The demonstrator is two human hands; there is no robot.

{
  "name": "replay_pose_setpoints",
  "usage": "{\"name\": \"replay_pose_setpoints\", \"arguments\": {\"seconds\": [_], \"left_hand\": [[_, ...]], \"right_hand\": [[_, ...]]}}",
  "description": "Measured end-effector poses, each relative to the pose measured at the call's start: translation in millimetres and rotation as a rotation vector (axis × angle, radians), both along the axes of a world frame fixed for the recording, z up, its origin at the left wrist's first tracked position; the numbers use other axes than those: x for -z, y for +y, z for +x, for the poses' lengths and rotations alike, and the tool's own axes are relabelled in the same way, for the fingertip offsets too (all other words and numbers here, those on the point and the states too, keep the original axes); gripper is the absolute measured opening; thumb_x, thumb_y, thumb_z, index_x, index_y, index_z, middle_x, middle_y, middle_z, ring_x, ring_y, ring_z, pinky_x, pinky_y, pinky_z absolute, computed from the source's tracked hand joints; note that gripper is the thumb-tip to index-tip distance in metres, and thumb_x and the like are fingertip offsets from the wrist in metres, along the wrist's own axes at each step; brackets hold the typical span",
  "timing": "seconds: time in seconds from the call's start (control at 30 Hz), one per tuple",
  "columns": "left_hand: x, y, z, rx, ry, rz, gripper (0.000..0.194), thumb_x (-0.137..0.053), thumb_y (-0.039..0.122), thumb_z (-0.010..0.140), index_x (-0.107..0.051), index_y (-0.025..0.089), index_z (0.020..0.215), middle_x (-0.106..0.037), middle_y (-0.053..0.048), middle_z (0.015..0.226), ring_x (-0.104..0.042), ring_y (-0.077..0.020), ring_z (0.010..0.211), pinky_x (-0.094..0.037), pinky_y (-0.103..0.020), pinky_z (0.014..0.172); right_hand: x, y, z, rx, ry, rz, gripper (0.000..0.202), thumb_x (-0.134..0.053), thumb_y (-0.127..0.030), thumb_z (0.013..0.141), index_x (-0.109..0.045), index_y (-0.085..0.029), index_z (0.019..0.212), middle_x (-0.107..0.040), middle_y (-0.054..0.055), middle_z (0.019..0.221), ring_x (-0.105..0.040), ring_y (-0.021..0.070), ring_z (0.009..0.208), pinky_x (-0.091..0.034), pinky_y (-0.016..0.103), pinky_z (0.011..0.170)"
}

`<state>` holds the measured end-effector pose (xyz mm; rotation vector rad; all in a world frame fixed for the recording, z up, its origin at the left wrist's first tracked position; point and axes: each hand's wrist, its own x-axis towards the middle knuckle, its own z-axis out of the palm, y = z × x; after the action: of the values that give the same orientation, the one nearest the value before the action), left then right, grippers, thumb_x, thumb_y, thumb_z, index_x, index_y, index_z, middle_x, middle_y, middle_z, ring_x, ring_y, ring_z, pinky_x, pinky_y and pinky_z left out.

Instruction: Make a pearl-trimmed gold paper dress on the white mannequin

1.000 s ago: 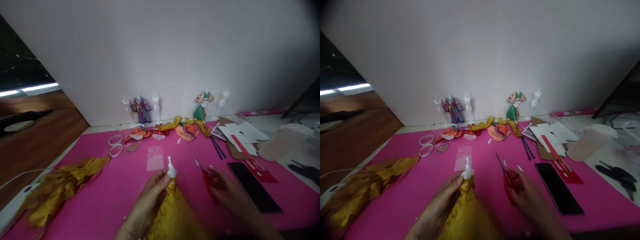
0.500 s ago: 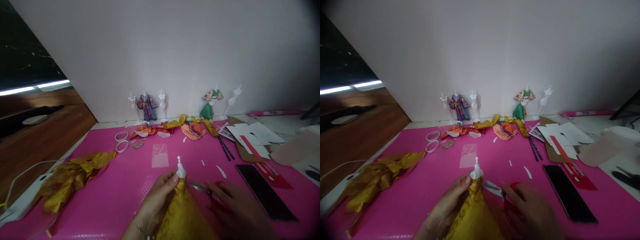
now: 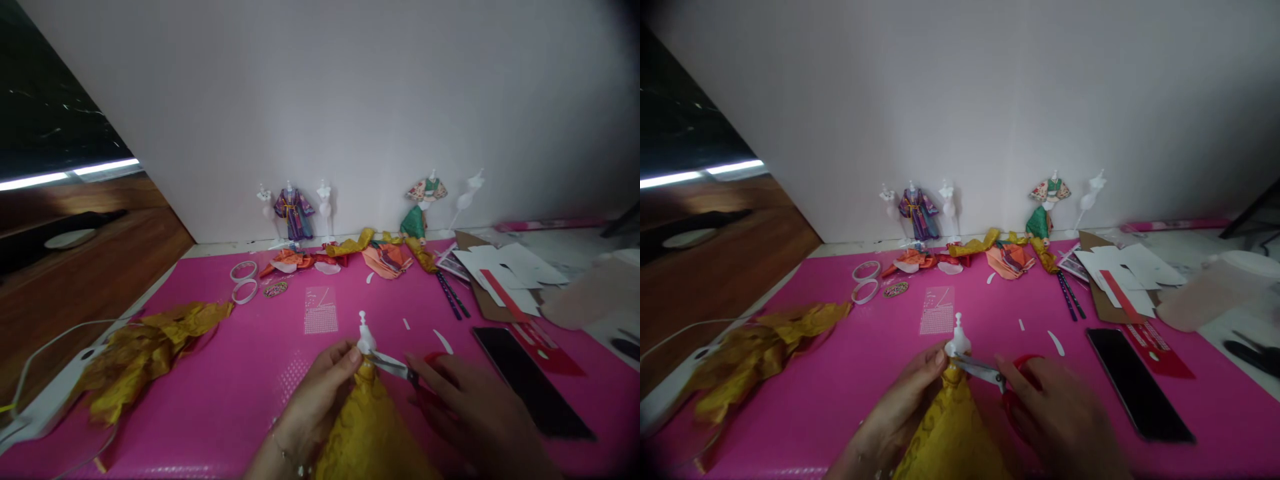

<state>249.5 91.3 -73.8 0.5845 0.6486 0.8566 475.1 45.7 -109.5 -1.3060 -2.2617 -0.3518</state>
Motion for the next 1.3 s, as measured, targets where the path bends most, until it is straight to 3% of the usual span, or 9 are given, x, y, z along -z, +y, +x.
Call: {"name": "replay_pose_setpoints", "arguments": {"seconds": [0.67,0.83,1.0,1.17,1.3], "left_hand": [[0.7,3.5,2.3,-0.012,0.26,0.124,0.053,-0.08,0.059,0.064,-0.064,0.016,0.092,-0.056,0.001,0.075,-0.049,-0.0121,0.066,-0.034,-0.025,0.063],[-0.7,3.7,4.7,-0.01,0.255,0.11,0.051,-0.079,0.058,0.067,-0.063,0.016,0.09,-0.057,0.001,0.073,-0.05,-0.012,0.065,-0.035,-0.025,0.063],[-6.1,4.7,9.5,0.008,0.211,0.085,0.046,-0.081,0.054,0.066,-0.062,0.017,0.085,-0.056,0.002,0.07,-0.05,-0.0113,0.062,-0.036,-0.025,0.062],[-13.7,8.0,11.6,0.011,0.248,0.117,0.045,-0.08,0.055,0.067,-0.061,0.017,0.081,-0.055,0.003,0.068,-0.049,-0.0105,0.06,-0.035,-0.024,0.06],[-23.8,17.4,2.0,-0.011,0.228,0.127,0.044,-0.08,0.054,0.068,-0.061,0.016,0.08,-0.058,0.002,0.069,-0.052,-0.0105,0.061,-0.038,-0.024,0.061]], "right_hand": [[-10.4,1.1,9.0,0.041,-0.122,0.059,0.034,-0.044,-0.027,0.098,-0.059,-0.026,0.129,-0.067,0.005,0.08,-0.057,0.017,0.064,-0.034,0.03,0.058],[-8.8,-2.0,9.4,0.095,-0.135,0.061,0.036,-0.045,-0.028,0.098,-0.057,-0.031,0.132,-0.069,0.004,0.083,-0.06,0.0154,0.065,-0.038,0.029,0.06],[-8.5,-0.9,12.1,0.029,-0.1,0.139,0.032,-0.046,-0.031,0.098,-0.064,-0.027,0.125,-0.071,0.004,0.08,-0.061,0.0136,0.059,-0.041,0.027,0.055],[-0.4,-13.0,42.3,0.052,0.032,0.112,0.032,-0.05,-0.033,0.095,-0.066,-0.024,0.121,-0.074,0.006,0.085,-0.069,0.0168,0.07,-0.052,0.024,0.06],[27.7,-45.7,82.3,0.109,0.142,-0.065,0.033,-0.049,-0.045,0.094,-0.069,-0.031,0.115,-0.075,0.004,0.084,-0.07,0.0165,0.067,-0.054,0.023,0.053]]}}
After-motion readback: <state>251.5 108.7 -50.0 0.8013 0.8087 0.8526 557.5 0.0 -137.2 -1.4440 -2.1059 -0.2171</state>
